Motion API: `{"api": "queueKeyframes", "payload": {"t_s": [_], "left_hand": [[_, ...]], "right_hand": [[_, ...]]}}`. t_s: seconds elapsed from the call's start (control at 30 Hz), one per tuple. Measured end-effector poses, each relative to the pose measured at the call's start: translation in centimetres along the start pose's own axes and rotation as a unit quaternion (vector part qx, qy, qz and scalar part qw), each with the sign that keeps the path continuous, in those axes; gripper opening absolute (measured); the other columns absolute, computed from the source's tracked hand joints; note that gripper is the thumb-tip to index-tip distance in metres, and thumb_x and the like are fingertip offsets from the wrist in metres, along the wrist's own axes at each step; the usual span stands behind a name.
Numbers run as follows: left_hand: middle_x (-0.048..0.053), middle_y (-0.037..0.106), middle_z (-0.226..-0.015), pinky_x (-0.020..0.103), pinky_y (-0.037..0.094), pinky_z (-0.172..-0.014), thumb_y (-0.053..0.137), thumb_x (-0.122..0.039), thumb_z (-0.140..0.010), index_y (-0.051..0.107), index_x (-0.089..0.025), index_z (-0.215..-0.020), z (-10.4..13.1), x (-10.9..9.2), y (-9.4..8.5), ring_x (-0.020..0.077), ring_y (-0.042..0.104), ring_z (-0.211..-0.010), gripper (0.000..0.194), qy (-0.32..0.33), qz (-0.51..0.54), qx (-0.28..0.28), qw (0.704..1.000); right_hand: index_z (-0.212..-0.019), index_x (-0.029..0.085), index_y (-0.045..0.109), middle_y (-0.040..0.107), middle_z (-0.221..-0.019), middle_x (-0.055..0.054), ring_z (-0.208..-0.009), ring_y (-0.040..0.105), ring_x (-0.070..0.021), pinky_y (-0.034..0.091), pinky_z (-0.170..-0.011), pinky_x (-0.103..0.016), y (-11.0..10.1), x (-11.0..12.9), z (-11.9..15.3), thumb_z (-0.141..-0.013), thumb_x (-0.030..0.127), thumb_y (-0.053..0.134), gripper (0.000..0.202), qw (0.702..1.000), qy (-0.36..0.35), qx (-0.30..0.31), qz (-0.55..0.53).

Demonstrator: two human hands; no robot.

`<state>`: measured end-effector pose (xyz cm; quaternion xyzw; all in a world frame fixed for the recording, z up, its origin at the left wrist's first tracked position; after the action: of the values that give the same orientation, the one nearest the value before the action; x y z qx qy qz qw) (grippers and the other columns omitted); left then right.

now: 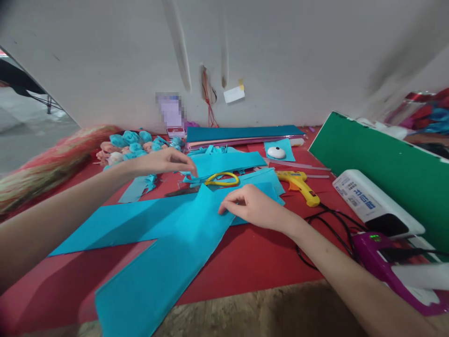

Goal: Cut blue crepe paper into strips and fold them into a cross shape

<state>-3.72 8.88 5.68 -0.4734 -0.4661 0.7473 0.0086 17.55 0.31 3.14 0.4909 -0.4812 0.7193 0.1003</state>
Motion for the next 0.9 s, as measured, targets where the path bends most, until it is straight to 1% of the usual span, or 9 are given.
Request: {"api": "queueKeyframes", "payload": {"t_s": [0.07,0.1,0.23,0.33,0.43,0.53,0.6,0.73,0.9], "left_hand": [[0.0,0.067,-0.104,0.02,0.041,-0.074,0.055,-0.045,-0.082,0.067,-0.022,-0.1,-0.2,-0.5,1.7,0.0149,0.058,-0.09,0.031,0.014,0.026,0.0,1.0],[0.001,0.067,-0.105,0.021,0.041,-0.073,0.056,-0.046,-0.081,0.067,-0.023,-0.102,-0.4,-0.8,2.8,0.015,0.059,-0.09,0.033,0.019,0.039,0.027,0.999],[0.001,0.07,-0.085,0.021,0.041,-0.068,0.062,-0.041,-0.077,0.072,-0.019,-0.085,-1.4,-1.5,5.9,0.0138,0.059,-0.077,0.026,0.028,0.074,0.042,0.996],[0.0,0.07,-0.079,0.021,0.041,-0.066,0.065,-0.036,-0.075,0.073,-0.019,-0.078,-1.5,-1.7,6.2,0.0122,0.058,-0.073,0.019,0.023,0.093,0.036,0.995],[0.0,0.069,-0.075,0.021,0.042,-0.062,0.07,-0.034,-0.071,0.073,-0.018,-0.074,-1.1,-1.5,5.4,0.011,0.057,-0.067,0.017,0.003,0.121,0.035,0.992],[0.002,0.067,-0.07,0.023,0.045,-0.061,0.071,-0.038,-0.07,0.071,-0.015,-0.073,-0.5,-0.5,4.7,0.0117,0.059,-0.063,0.022,-0.028,0.176,0.026,0.984],[0.004,0.067,-0.076,0.025,0.048,-0.065,0.066,-0.044,-0.074,0.068,-0.014,-0.081,-0.2,0.5,4.7,0.0129,0.061,-0.068,0.03,-0.044,0.229,0.004,0.973],[0.007,0.065,-0.094,0.027,0.048,-0.069,0.048,-0.061,-0.081,0.061,-0.016,-0.102,0.7,1.3,6.0,0.0147,0.061,-0.079,0.052,-0.058,0.287,-0.017,0.956],[0.004,0.066,-0.091,0.025,0.047,-0.067,0.073,-0.043,-0.066,0.064,-0.016,-0.086,4.1,0.0,8.5,0.0183,0.061,-0.082,0.035,-0.112,0.265,0.036,0.957]], "right_hand": [[-0.077,0.019,0.072,0.07,-0.084,-0.005,-0.079,0.061,-0.0193,0.047,-0.069,-0.03,0.2,0.0,-0.1,-0.085,0.036,0.049,0.03,1.0,0.0,0.007,0.0],[-0.078,0.018,0.072,0.071,-0.086,-0.005,-0.081,0.062,-0.0194,0.047,-0.07,-0.03,0.3,0.0,-0.1,-0.086,0.036,0.048,0.03,1.0,0.001,0.01,0.001],[-0.083,0.019,0.071,0.071,-0.092,-0.004,-0.085,0.062,-0.0194,0.047,-0.07,-0.029,0.5,0.2,-0.3,-0.087,0.037,0.046,0.032,1.0,0.001,0.006,-0.005],[-0.085,0.021,0.073,0.071,-0.09,-0.003,-0.086,0.061,-0.0199,0.047,-0.07,-0.03,0.5,0.4,-0.5,-0.086,0.041,0.048,0.032,1.0,-0.014,-0.008,-0.004],[-0.084,0.022,0.073,0.071,-0.083,-0.003,-0.081,0.061,-0.0205,0.047,-0.067,-0.031,0.4,0.2,-0.6,-0.085,0.043,0.048,0.033,1.0,-0.006,-0.023,0.004],[-0.081,0.021,0.073,0.071,-0.086,-0.004,-0.084,0.062,-0.0218,0.047,-0.068,-0.032,0.2,-0.2,-0.4,-0.085,0.042,0.047,0.034,1.0,0.008,-0.025,0.015],[-0.08,0.02,0.072,0.072,-0.089,-0.004,-0.087,0.063,-0.0227,0.047,-0.071,-0.032,0.0,-0.2,-0.1,-0.085,0.042,0.047,0.034,0.999,0.012,-0.028,0.021],[-0.08,0.022,0.072,0.072,-0.093,-0.003,-0.094,0.062,-0.0237,0.046,-0.08,-0.034,-0.7,0.1,0.5,-0.085,0.042,0.048,0.032,0.997,0.004,-0.071,0.014],[-0.088,0.026,0.072,0.069,-0.103,-0.002,-0.104,0.058,-0.0272,0.045,-0.083,-0.036,-1.7,-1.1,2.0,-0.085,0.049,0.047,0.034,0.977,0.069,-0.2,0.012]]}}
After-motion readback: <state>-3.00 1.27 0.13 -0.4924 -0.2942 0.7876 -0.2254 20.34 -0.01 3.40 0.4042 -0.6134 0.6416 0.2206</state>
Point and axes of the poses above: each hand's wrist, its own z-axis away from the middle knuckle, its own y-axis out of the palm, x = y × z, the point moved 3 cm from there along -z, towards the middle knuckle
